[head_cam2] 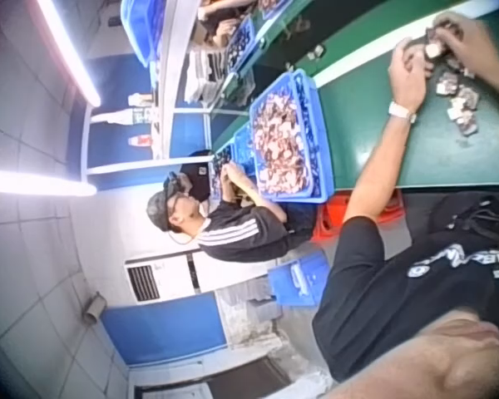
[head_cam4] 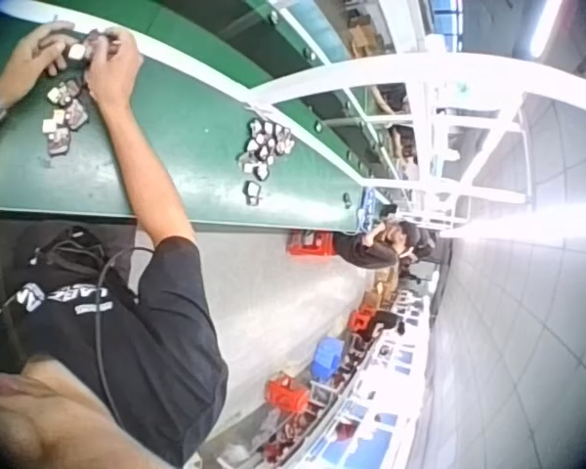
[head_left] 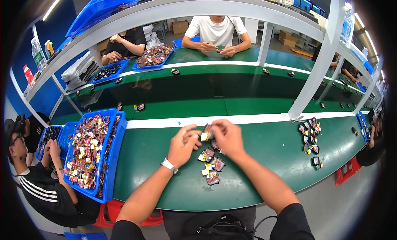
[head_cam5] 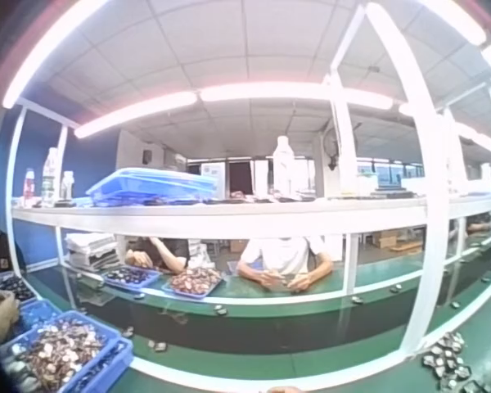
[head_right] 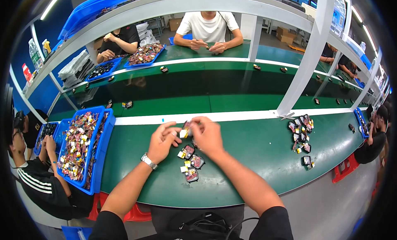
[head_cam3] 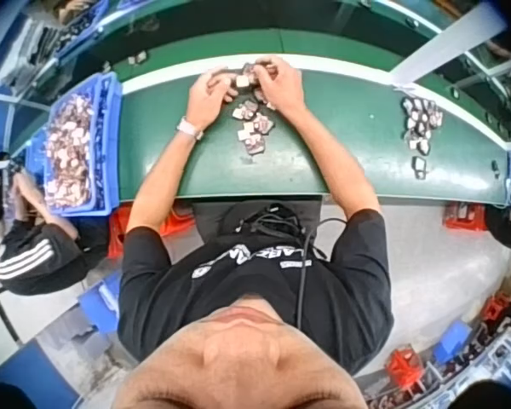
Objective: Manually assembling and inspecting small electronic or mechanical components on a factory workbench.
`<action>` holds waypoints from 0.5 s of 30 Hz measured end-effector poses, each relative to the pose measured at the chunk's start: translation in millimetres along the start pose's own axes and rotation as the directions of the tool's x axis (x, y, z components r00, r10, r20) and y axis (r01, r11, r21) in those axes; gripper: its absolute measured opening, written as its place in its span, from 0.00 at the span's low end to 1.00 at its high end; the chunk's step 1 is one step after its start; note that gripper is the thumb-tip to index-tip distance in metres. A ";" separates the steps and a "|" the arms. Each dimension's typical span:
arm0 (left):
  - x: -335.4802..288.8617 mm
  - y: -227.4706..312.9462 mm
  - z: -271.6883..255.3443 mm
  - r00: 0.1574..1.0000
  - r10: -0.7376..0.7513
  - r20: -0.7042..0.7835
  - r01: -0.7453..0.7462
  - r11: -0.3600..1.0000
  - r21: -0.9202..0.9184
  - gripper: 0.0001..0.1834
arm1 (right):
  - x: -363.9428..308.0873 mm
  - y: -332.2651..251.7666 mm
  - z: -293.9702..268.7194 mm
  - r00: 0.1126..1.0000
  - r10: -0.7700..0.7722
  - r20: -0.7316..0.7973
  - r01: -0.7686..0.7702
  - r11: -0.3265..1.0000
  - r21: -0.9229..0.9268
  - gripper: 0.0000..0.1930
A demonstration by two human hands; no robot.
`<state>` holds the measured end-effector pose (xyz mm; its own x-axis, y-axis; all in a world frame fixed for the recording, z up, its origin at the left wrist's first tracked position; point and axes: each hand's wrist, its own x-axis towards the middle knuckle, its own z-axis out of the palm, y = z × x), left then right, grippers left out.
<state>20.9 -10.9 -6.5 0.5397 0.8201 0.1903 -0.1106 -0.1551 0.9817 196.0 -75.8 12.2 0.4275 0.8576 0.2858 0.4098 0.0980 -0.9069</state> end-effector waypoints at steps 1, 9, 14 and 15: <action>3.1 1.4 -5.5 0.998 0.036 -0.058 -0.034 0.999 0.029 0.16 | 14.4 1.8 -6.7 0.993 -0.033 -0.115 0.027 0.998 -0.054 0.06; -23.4 47.5 -31.9 0.966 0.235 -0.106 -0.181 0.912 0.367 0.08 | 114.0 96.3 -60.4 0.954 0.004 -0.300 -0.131 0.905 -0.405 0.10; -184.9 66.7 -44.9 0.877 0.480 0.040 -0.408 0.697 0.590 0.06 | 50.7 55.9 -61.7 0.939 -0.309 -0.150 0.182 0.818 -0.545 0.13; -230.4 37.2 -50.6 0.881 0.459 -0.113 -0.351 0.796 0.493 0.06 | 34.6 39.5 -54.5 0.976 -0.212 0.050 0.215 0.910 -0.353 0.12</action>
<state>-149.8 -177.7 -14.1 0.3303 0.7141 0.6173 0.1344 -0.6829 0.7181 270.9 -69.7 3.2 0.2902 0.8417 0.4554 0.7499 0.0957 -0.6546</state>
